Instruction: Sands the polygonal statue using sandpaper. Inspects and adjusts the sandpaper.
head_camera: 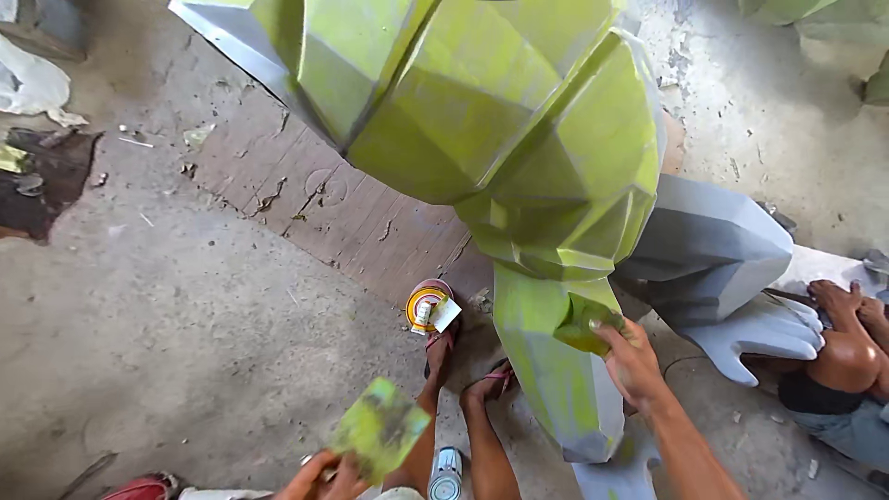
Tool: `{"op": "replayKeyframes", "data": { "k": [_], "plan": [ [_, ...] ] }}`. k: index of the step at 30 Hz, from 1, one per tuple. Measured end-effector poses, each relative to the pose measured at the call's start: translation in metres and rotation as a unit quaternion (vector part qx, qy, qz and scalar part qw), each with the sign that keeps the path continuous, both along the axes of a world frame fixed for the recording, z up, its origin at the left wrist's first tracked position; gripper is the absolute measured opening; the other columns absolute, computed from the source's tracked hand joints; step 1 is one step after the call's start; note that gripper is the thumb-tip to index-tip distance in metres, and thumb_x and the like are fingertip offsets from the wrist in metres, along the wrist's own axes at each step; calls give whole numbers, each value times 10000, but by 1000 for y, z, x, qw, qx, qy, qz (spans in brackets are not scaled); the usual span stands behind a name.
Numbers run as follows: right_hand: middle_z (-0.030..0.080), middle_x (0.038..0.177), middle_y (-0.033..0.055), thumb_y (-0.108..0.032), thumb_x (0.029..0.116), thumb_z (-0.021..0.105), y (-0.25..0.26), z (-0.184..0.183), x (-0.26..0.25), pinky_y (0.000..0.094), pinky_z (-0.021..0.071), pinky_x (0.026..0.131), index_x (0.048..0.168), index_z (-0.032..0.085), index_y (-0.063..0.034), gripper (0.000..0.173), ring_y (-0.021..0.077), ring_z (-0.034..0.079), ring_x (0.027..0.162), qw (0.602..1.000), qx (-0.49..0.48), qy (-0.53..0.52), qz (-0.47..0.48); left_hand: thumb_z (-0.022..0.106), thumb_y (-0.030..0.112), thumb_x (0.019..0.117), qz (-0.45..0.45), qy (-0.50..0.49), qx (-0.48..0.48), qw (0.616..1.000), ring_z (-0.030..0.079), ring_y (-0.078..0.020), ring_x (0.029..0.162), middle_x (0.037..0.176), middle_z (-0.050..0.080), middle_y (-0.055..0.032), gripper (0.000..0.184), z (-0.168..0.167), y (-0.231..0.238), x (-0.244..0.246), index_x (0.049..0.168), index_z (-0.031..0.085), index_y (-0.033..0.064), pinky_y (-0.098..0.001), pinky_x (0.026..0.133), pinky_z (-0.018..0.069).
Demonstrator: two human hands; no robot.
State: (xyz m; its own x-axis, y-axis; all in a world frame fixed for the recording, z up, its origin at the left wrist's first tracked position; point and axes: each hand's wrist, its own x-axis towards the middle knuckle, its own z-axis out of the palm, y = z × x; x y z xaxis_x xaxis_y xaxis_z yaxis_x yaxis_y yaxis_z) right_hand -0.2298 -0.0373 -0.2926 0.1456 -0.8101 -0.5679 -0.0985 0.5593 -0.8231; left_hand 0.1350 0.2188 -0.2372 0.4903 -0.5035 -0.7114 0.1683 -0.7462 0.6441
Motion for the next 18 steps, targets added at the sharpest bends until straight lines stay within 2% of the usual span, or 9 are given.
{"op": "replayKeyframes", "data": {
  "k": [2,4,6,7,10,13,15,18],
  "plan": [
    [728,1169,122,-145,989,622,22,21,28,472,589,942,1223,726,-84,264,245,703,1064,995,-76,-58,28,686,41,948,45,67,-74,994,714,-196,770,902,719,-65,78,-22,-19,-23,1021,691,15,-422,694,648],
    [737,1222,90,-158,995,627,47,35,59,454,553,1022,1189,772,-153,242,231,689,1153,983,-141,-102,54,686,13,921,109,148,-109,977,705,-200,757,906,719,-93,78,-23,-51,-52,994,714,20,-388,660,633],
    [722,1271,113,-167,1009,621,65,40,82,506,442,1159,1172,779,-169,227,283,642,1260,973,-170,-146,64,673,7,913,170,211,-131,954,694,-196,728,905,708,-130,90,-21,-76,-71,989,720,-1,-353,620,620],
    [713,1284,131,-164,1004,630,72,40,90,527,404,1187,1161,780,-168,217,313,621,1289,968,-180,-159,68,661,5,917,191,236,-138,943,676,-182,706,905,699,-142,106,-20,-83,-75,1006,716,-11,-327,599,600],
    [688,1318,165,-154,989,645,84,39,109,565,389,1193,1190,769,-145,237,363,583,1326,958,-219,-150,107,622,5,936,232,296,-157,913,632,-128,652,891,689,-136,145,-20,-87,-75,1055,703,-11,-273,580,559],
    [714,1272,148,-116,989,658,86,35,120,617,423,1163,1189,769,-128,229,358,627,1276,944,-273,-102,157,603,-6,940,259,334,-170,890,624,-118,638,864,680,-131,146,-20,-81,-65,1047,701,1,-265,579,560],
    [712,1280,141,-66,985,647,84,30,121,602,450,1151,1196,769,-126,251,348,634,1269,935,-291,-79,186,592,3,942,274,353,-179,877,660,-134,675,895,696,-141,164,-20,-77,-60,1063,703,7,-287,615,591],
    [683,1327,164,-24,1001,582,73,23,120,558,478,1141,1241,744,-99,299,345,619,1290,922,-307,-54,231,645,55,949,281,385,-207,855,725,-186,772,981,718,-182,176,-24,-72,-52,1108,706,12,-347,692,634]
  ]
}}
